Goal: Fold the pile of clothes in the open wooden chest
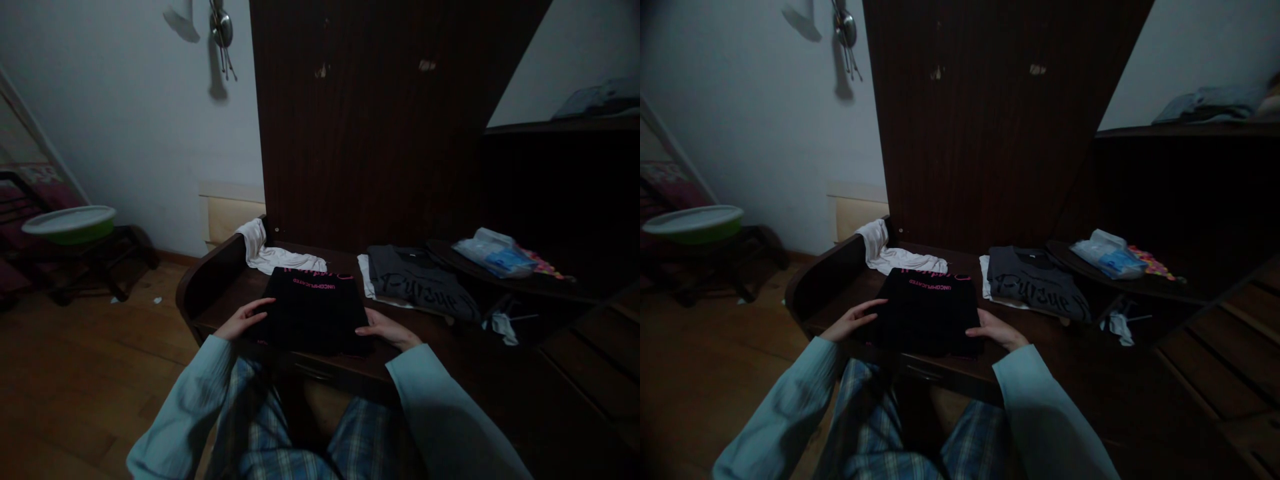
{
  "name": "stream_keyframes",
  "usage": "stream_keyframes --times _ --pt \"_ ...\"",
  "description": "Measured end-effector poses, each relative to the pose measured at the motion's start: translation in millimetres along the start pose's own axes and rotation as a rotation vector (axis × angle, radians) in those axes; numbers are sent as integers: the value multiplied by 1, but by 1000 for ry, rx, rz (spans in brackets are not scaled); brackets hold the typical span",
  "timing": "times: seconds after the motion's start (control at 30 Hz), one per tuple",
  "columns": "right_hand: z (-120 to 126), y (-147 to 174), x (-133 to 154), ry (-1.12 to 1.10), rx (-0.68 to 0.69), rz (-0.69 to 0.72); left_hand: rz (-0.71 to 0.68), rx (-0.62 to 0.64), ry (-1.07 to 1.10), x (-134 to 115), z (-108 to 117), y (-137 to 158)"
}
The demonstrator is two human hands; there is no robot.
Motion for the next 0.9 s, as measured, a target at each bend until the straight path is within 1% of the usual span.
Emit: stream_keyframes --times 0.27,0.53,0.67,0.8,0.9 --pt "0 1 2 -10 -19 -23 -30 -80 10 -4 2 -1" --pt "5 7 6 -16 -44 -18 -122 -152 -60 -12 2 2" --pt "6 8 6 -1 -61 -32 -79 -155 -52 -12 2 2" --pt "4 9 7 -7 -46 -39 -3 -172 66 -6 4 2" --pt "3 9 8 -14 -29 -33 14 -192 124 -3 6 2"
Point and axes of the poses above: each hand's wrist, its own y-axis away from the middle knuckle, its own z-axis out of the back of the hand, x = y × z, the point moved 5 cm from there along -y, towards the middle knuckle, and after that the axes turned 10 degrees about z, right-handed, at the moved point
